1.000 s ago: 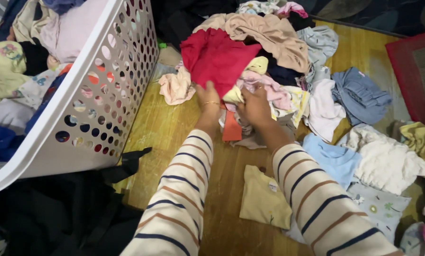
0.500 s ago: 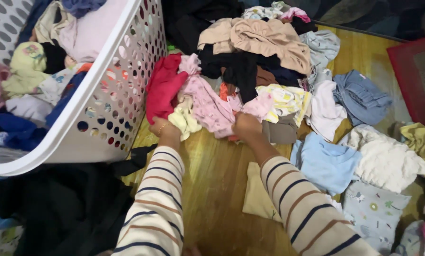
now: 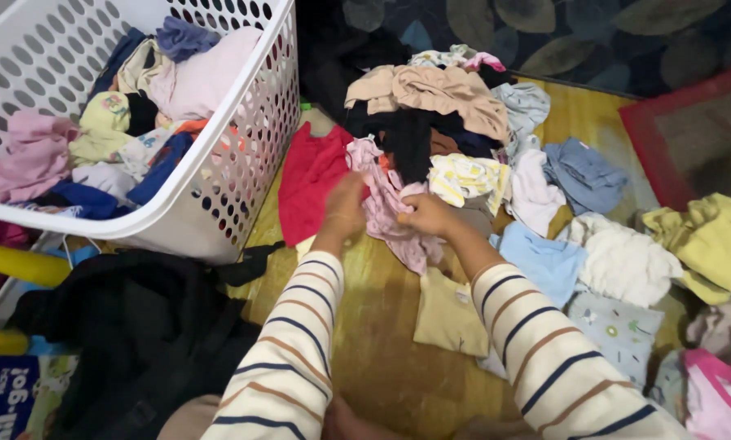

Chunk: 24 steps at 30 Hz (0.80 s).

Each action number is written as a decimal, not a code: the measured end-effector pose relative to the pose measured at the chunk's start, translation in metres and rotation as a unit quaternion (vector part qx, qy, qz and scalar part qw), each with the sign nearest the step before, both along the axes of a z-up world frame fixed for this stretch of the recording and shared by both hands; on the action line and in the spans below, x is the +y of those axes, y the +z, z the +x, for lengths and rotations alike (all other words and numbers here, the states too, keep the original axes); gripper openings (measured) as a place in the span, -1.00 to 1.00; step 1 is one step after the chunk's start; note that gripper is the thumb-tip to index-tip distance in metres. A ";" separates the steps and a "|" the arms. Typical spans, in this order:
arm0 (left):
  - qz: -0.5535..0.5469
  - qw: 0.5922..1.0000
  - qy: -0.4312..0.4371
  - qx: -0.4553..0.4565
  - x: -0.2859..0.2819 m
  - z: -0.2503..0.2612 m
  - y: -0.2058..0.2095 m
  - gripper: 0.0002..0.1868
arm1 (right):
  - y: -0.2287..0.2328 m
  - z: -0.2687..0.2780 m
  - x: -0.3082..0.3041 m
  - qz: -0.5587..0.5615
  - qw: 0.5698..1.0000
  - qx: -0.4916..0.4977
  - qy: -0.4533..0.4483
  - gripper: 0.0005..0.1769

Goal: Folding a pile of baby and adult clothes while sitting on the floor next to a laundry basket.

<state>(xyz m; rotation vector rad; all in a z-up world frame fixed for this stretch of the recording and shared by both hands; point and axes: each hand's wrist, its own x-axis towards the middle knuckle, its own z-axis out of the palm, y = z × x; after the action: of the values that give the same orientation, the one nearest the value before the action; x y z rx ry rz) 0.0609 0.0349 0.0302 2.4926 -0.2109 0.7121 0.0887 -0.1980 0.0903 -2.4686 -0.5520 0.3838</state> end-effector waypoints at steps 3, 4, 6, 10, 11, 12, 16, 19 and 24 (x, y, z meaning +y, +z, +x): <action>0.047 0.984 -0.129 0.114 -0.044 -0.017 0.029 -0.30 | -0.003 -0.018 -0.004 0.093 0.994 0.039 0.050 -0.52; 0.047 0.984 -0.131 0.112 -0.050 -0.025 0.036 -0.30 | -0.002 -0.025 -0.008 0.093 0.994 0.038 0.048 -0.52; 0.107 0.957 -0.145 0.226 -0.061 -0.042 0.048 -0.48 | 0.001 -0.038 -0.016 0.231 0.953 0.058 0.186 -0.54; 0.167 0.949 -0.126 0.235 -0.060 -0.067 0.054 -0.61 | 0.016 -0.049 -0.048 0.194 0.957 0.154 0.151 -0.66; 0.154 0.948 -0.131 0.246 -0.056 -0.076 0.056 -0.60 | 0.030 -0.056 -0.053 0.153 0.969 0.162 0.107 -0.65; 0.140 0.946 -0.138 0.257 -0.055 -0.086 0.057 -0.59 | 0.044 -0.065 -0.062 0.111 0.977 0.170 0.061 -0.64; 0.084 0.949 -0.154 0.262 -0.063 -0.103 0.072 -0.52 | 0.075 -0.081 -0.080 -0.009 0.996 0.062 0.058 -0.66; 0.044 0.955 -0.151 0.251 -0.066 -0.096 0.059 -0.40 | 0.114 -0.108 -0.083 -0.112 0.984 -0.121 -0.072 -0.59; 0.088 0.961 -0.147 0.218 -0.076 -0.115 0.129 -0.45 | 0.098 -0.099 -0.119 0.030 0.889 -0.448 -0.089 -0.69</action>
<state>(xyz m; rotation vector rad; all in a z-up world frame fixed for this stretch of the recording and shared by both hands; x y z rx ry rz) -0.0540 -0.0408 0.1590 2.6320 -0.4832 0.0155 -0.0103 -0.3167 0.1881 -2.4987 -0.6531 -0.8876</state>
